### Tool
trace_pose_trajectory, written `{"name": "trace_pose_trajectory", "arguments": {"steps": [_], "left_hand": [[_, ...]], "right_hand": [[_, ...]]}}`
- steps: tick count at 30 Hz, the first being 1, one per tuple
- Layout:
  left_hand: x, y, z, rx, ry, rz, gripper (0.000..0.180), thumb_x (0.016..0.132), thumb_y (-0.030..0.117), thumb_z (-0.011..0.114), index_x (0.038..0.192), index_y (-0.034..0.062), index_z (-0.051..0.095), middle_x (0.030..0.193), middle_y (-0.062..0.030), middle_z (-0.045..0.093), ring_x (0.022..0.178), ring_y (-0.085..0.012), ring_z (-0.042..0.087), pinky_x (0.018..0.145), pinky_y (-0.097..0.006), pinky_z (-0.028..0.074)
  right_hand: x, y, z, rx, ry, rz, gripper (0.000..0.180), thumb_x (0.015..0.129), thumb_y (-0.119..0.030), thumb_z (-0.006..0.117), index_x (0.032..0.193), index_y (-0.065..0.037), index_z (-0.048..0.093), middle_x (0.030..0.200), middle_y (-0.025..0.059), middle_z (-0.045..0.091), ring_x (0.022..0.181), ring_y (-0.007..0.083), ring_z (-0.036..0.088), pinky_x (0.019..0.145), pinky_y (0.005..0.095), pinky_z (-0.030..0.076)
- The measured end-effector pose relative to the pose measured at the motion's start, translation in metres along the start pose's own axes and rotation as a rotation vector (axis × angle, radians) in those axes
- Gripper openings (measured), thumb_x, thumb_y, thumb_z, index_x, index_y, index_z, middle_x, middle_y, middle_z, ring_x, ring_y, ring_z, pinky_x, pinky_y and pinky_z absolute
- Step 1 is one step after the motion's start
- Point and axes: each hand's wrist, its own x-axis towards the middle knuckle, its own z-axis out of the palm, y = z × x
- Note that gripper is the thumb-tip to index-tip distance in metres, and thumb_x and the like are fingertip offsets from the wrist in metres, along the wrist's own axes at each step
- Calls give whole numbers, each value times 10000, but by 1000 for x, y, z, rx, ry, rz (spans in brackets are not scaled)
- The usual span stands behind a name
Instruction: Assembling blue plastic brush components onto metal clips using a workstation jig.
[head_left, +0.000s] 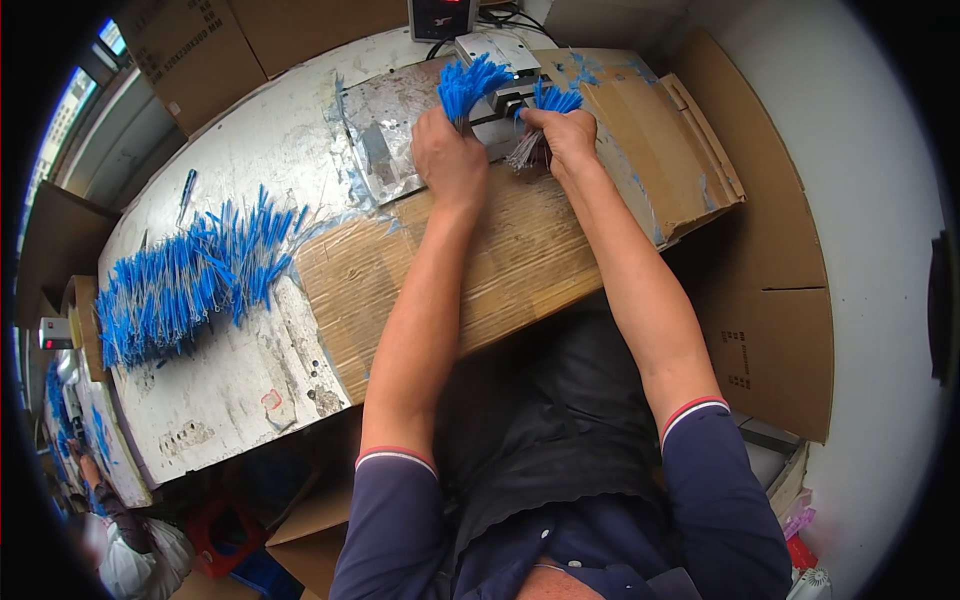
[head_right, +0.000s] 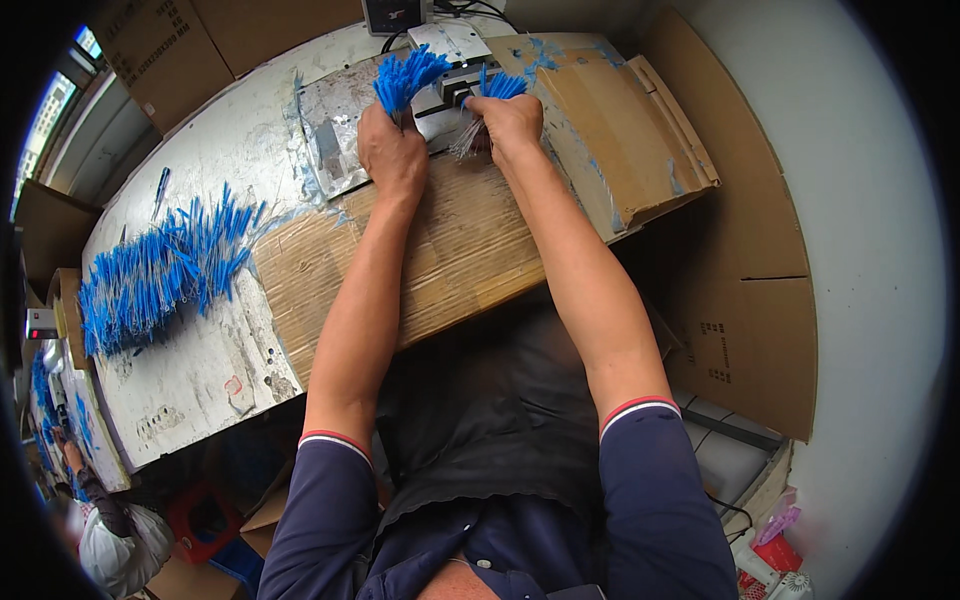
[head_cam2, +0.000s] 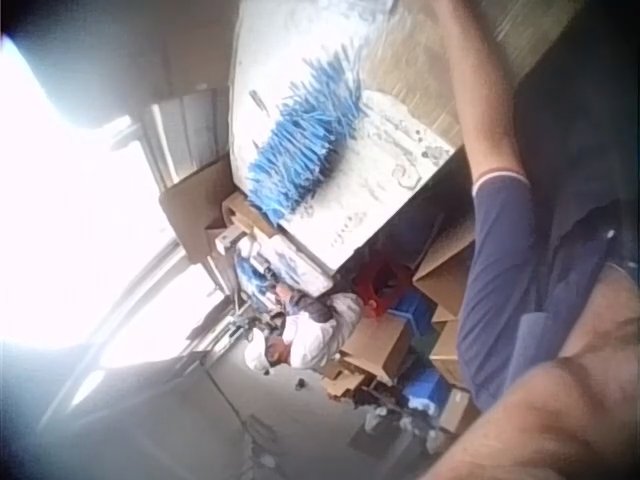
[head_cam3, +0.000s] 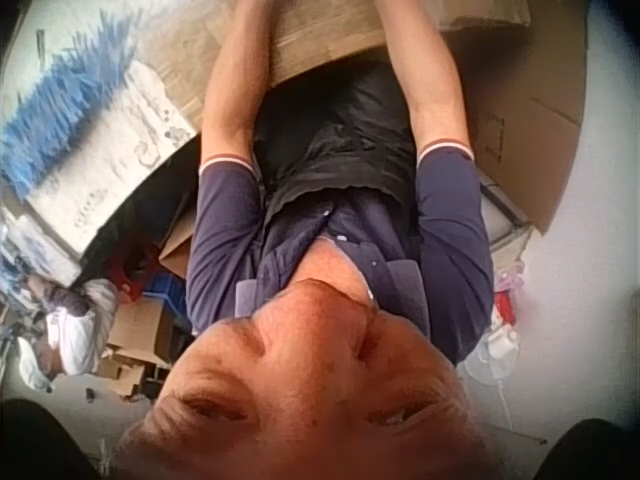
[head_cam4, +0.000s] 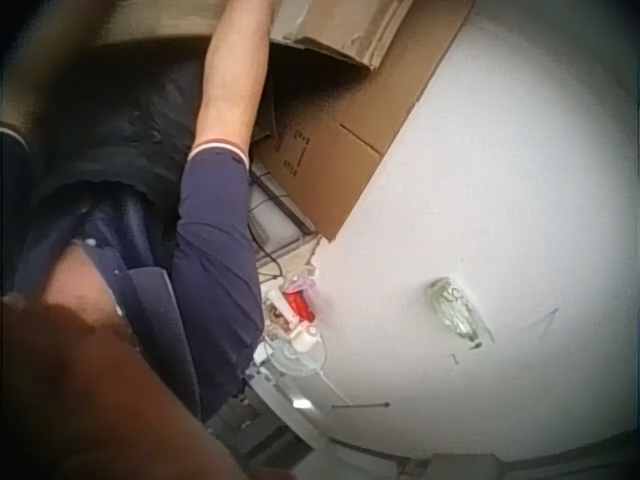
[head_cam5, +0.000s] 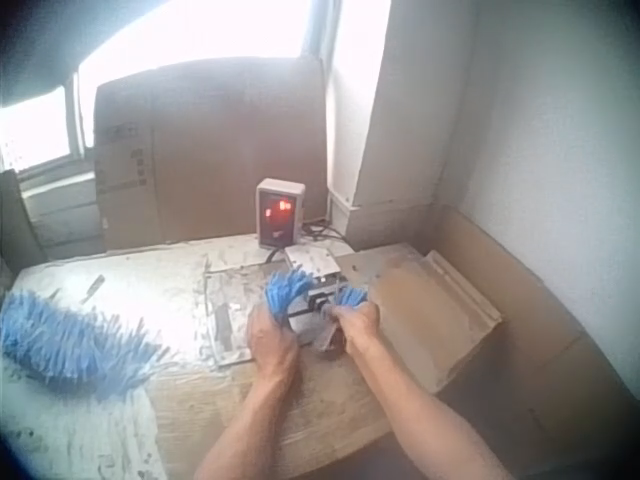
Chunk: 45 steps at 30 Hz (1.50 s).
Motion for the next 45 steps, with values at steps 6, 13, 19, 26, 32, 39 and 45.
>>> {"name": "trace_pose_trajectory", "arguments": {"steps": [6, 13, 19, 26, 32, 39, 45], "left_hand": [[-2, 5, -7, -5, -156, -83, 89, 861, 64, 657, 938, 38, 622, 895, -179, 676, 862, -427, 643, 800, -529, 479], [0, 8, -10, -15, -212, -95, 75, 864, 90, 657, 906, 30, 640, 898, -201, 703, 845, -448, 665, 760, -545, 495], [1, 20, -11, -11, -307, -141, 104, 894, 133, 665, 950, 45, 660, 905, -217, 715, 863, -441, 685, 765, -532, 507], [2, 11, -18, -81, -337, -110, 218, 931, 199, 683, 1125, 98, 684, 938, -223, 725, 903, -441, 691, 790, -511, 520], [7, 19, -26, -280, -360, -220, 214, 921, 189, 723, 1110, 90, 720, 961, -186, 751, 882, -353, 728, 810, -436, 538], [4, -4, -12, -356, -329, -240, 128, 941, 126, 710, 1054, 72, 737, 888, -87, 763, 822, -172, 699, 778, -339, 527], [2, -9, -13, -481, -409, -216, 93, 950, 108, 708, 1016, 55, 747, 867, -19, 748, 817, -104, 661, 769, -292, 515]], "right_hand": [[-25, -5, 0, 356, -88, 121, 145, 800, -9, 779, 889, 31, 672, 806, 146, 709, 609, 257, 696, 531, 416, 614], [-30, 5, 9, 401, -40, 117, 142, 795, 18, 763, 909, 25, 679, 823, 144, 714, 649, 263, 709, 549, 415, 617], [-27, 17, 15, 328, -29, -15, 153, 738, 112, 733, 879, 68, 692, 843, 158, 721, 693, 267, 718, 596, 377, 588], [-41, 19, 22, 246, -106, -83, 156, 685, 102, 717, 741, -36, 672, 783, 12, 672, 681, 155, 640, 652, 336, 517], [-42, 19, 17, 139, -227, -143, 164, 680, 97, 708, 767, -38, 681, 779, 21, 679, 684, 144, 638, 646, 326, 517], [-39, 23, -14, 392, -73, -72, 101, 792, 73, 661, 854, 5, 620, 764, 76, 638, 602, 182, 639, 474, 317, 545], [-23, 32, -43, 653, 10, -214, 180, 874, -15, 699, 1035, 38, 637, 849, 79, 645, 625, 148, 617, 532, 295, 535]]}}
